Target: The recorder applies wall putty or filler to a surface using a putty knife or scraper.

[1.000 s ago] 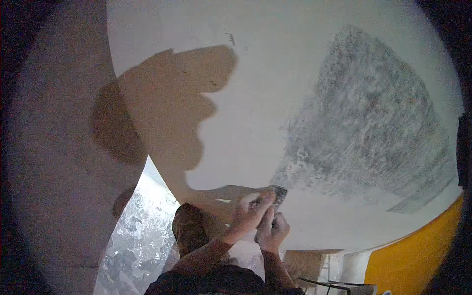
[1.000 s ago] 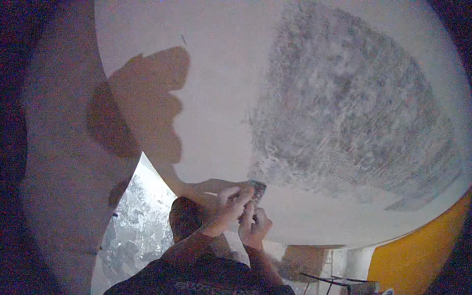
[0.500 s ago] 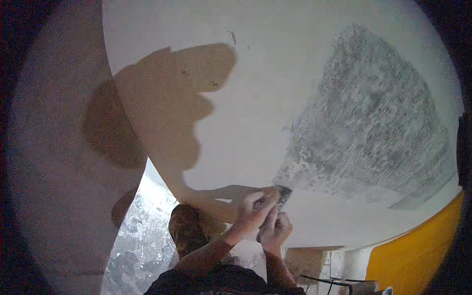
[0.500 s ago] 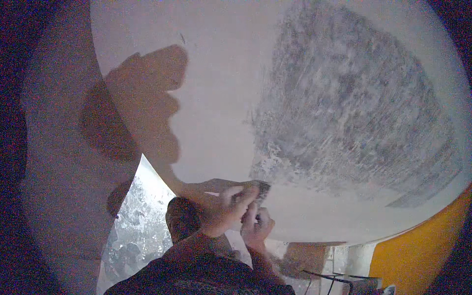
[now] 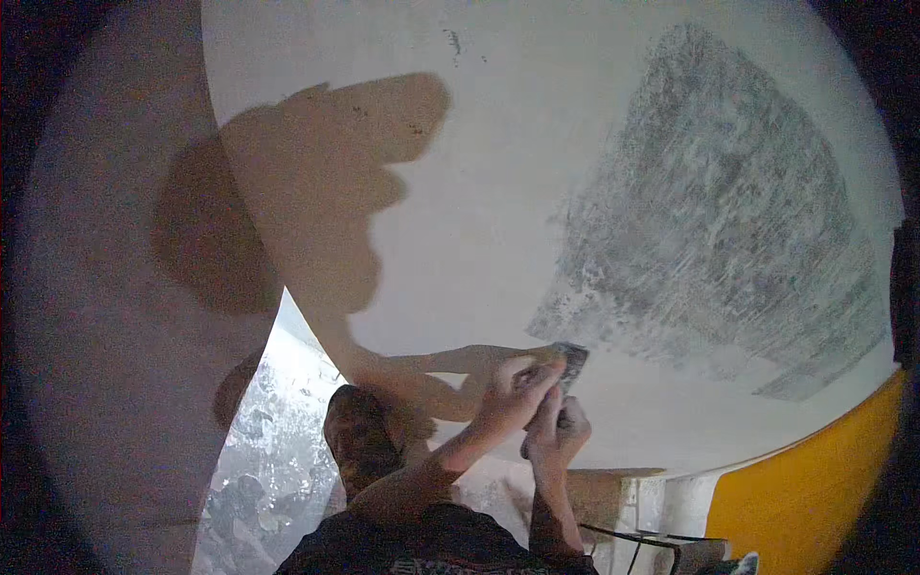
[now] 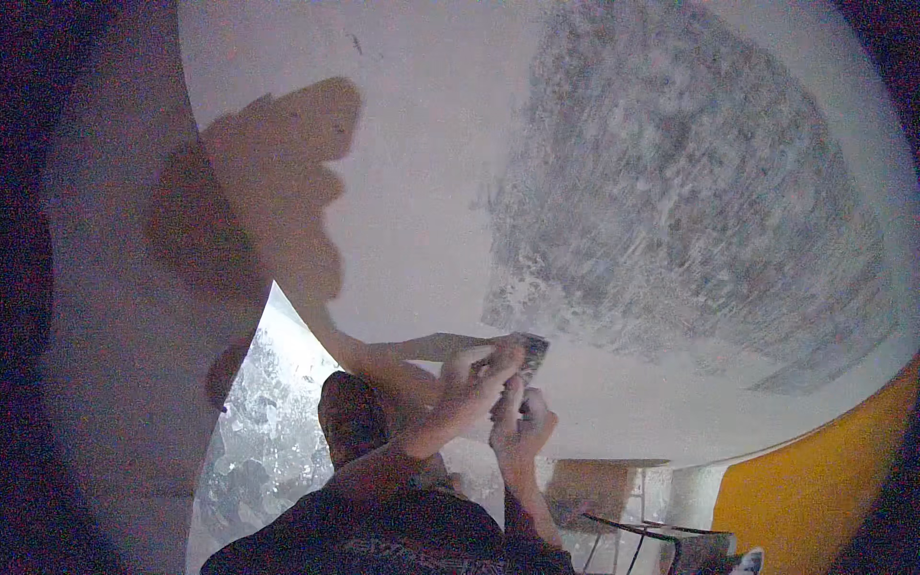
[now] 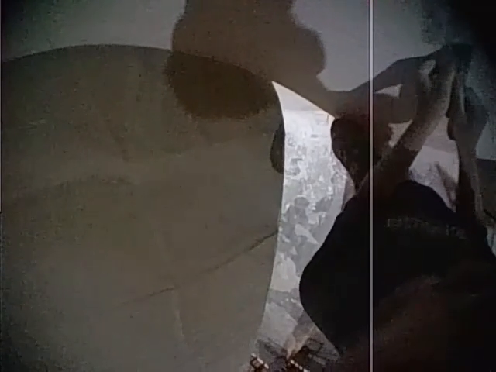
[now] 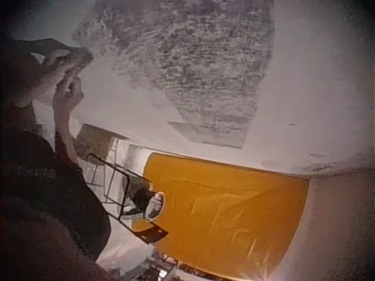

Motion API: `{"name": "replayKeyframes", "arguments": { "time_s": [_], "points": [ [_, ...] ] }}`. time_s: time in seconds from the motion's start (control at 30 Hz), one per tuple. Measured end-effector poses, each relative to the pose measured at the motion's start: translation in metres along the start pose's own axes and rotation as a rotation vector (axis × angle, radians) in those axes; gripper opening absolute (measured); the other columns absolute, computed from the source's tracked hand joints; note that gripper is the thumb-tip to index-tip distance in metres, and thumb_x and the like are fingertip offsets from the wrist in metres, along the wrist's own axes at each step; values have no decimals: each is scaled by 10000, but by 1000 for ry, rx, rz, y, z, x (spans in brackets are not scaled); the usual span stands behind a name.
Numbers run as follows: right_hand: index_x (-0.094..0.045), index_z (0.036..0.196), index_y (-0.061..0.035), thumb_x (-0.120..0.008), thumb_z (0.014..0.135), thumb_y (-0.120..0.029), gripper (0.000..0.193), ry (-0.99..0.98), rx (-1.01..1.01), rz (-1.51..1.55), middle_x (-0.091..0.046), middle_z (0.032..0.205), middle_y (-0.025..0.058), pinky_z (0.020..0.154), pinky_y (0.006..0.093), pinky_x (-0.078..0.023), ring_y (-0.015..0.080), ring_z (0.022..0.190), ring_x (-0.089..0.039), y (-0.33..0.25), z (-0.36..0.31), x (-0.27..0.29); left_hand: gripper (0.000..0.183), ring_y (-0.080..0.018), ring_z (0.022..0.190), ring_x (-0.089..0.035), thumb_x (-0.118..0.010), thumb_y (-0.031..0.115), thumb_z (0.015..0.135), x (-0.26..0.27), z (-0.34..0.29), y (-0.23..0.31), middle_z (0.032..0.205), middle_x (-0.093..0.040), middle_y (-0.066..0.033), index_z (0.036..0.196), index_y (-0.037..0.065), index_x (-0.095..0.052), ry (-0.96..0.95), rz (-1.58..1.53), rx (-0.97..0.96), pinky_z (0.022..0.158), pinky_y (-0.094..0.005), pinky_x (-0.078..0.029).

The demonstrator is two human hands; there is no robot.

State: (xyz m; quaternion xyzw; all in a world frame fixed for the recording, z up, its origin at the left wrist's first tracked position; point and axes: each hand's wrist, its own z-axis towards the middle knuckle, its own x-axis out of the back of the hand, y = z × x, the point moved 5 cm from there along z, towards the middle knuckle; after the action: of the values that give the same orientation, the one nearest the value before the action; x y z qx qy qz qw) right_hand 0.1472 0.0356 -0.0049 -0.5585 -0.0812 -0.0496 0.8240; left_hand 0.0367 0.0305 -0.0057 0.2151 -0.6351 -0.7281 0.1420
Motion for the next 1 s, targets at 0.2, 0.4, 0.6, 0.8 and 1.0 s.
{"name": "replayKeyframes", "arguments": {
  "time_s": [0.2, 0.4, 0.6, 0.8, 1.0],
  "points": [
    [-545, 666, -1, -529, 911, -192, 311, -38, -39, 49, -559, 514, 52, 398, 248, -409, 84, 433, -526, -1, -4, -4, 427, -29, 531, -360, -626, 357, 843, 7, -5, 6, 522, -400, 41, 588, 45, -483, 31, -29, -10, 450, -243, -293],
    [-450, 929, -27, -445, 948, -215, 189, -313, -85, 415, -545, 645, 47, 402, 226, -387, 99, 482, -516, -8, -16, -32, 453, -39, 539, -345, -613, 375, 849, 34, -4, 24, 525, -384, 30, 588, 34, -468, 42, 61, -50, 443, -259, -280],
    [-393, 980, -23, -411, 952, -201, 181, -349, -166, 662, -508, 609, 40, 385, 237, -374, 100, 415, -455, -14, -8, -15, 461, -52, 508, -329, -612, 373, 847, 12, 3, 44, 499, -334, 18, 596, 14, -471, -91, 96, -90, 438, -266, -278],
    [-452, 840, 2, -414, 944, -186, 219, -174, 5, 156, -537, 550, 73, 384, 275, -398, 109, 437, -518, -16, 5, -16, 449, -43, 499, -336, -620, 384, 841, 12, 6, 43, 493, -393, 25, 609, 14, -516, -21, 162, -6, 419, -260, -271],
    [-428, 773, -22, -387, 958, -203, 262, -46, 135, 96, -487, 536, 24, 368, 230, -355, 58, 422, -470, -30, 22, -12, 507, -43, 466, -350, -639, 381, 824, 5, 18, 66, 445, -404, 9, 510, 16, -481, 35, 49, -265, 396, -270, -276]
  ]
}}
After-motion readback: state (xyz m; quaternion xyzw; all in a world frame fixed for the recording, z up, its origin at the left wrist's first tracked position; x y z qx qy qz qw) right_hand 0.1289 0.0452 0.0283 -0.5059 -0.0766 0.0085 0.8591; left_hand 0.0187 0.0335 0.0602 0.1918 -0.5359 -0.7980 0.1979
